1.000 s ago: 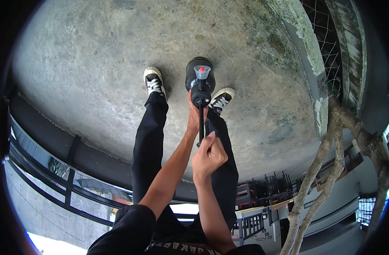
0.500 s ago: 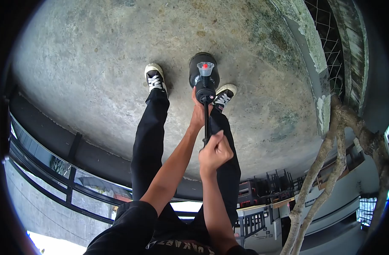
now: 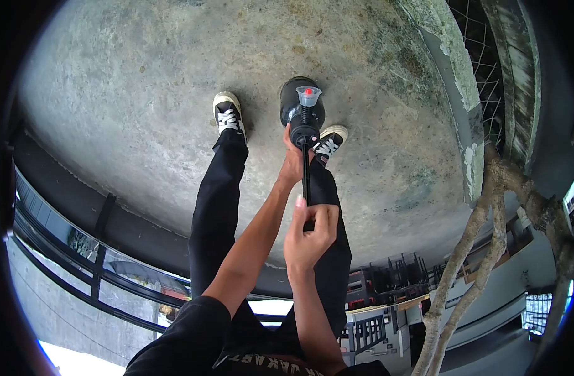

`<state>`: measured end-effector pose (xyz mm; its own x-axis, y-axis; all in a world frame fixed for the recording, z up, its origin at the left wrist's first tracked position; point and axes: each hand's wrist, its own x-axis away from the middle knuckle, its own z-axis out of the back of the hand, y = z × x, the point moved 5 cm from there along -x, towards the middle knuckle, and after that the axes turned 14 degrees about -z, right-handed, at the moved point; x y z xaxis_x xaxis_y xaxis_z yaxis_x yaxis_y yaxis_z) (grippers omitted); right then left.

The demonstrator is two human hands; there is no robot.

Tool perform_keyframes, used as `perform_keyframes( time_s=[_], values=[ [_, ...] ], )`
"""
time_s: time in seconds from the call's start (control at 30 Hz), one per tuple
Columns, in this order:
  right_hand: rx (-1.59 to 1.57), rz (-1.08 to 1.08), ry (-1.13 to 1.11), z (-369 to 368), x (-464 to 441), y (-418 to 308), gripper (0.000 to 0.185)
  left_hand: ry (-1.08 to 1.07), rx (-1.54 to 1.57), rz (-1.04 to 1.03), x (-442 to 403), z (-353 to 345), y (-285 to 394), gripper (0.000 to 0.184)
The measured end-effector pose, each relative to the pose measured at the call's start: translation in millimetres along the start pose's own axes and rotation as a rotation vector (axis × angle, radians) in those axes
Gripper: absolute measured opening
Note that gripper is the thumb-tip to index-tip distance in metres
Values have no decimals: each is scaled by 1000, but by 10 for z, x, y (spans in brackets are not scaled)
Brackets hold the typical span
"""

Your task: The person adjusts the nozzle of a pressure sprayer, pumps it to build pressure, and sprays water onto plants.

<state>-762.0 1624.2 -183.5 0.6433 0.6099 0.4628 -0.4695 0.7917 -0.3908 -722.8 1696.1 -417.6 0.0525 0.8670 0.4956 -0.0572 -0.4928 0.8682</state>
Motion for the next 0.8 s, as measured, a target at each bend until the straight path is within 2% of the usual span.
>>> perform_keyframes(
  time_s=[0.03,0.07,0.13,0.2,0.27,0.37,0.47,0.53,0.6,0.63,0.67,0.7,0.8],
  values=[
    [-15,14,1,-119,-1,56,37,-3,-2,-2,-16,8,5,95],
    [-41,154,132,-251,-89,134,33,-7,-4,-1,-16,14,3,95],
    [-7,228,184,-663,-414,347,28,-12,-15,-3,-46,39,14,95],
    [142,336,183,-1025,-534,505,26,-17,-25,-11,-86,59,14,95],
    [205,292,140,-1236,-742,626,27,-25,-33,-17,-108,49,14,95],
    [223,110,167,-1212,-759,545,28,-37,-54,-27,-109,59,3,95],
    [57,131,103,-456,-374,232,28,-43,-51,-20,-79,20,-25,95],
    [-75,-160,-70,95,19,96,38,-52,-56,-15,-52,-13,-52,95],
    [20,-116,16,-55,-14,500,36,-60,-51,5,7,-20,-33,95],
    [33,180,92,-314,-133,529,32,-58,-53,-2,-13,-26,-38,95],
    [31,337,107,-553,-264,538,29,-55,-50,-16,-50,-43,-36,95],
    [22,400,159,-740,-377,447,27,-51,-40,-12,-59,-60,-37,95],
    [181,295,181,-1038,-770,535,30,-59,-53,10,11,-76,17,95]
  ],
)
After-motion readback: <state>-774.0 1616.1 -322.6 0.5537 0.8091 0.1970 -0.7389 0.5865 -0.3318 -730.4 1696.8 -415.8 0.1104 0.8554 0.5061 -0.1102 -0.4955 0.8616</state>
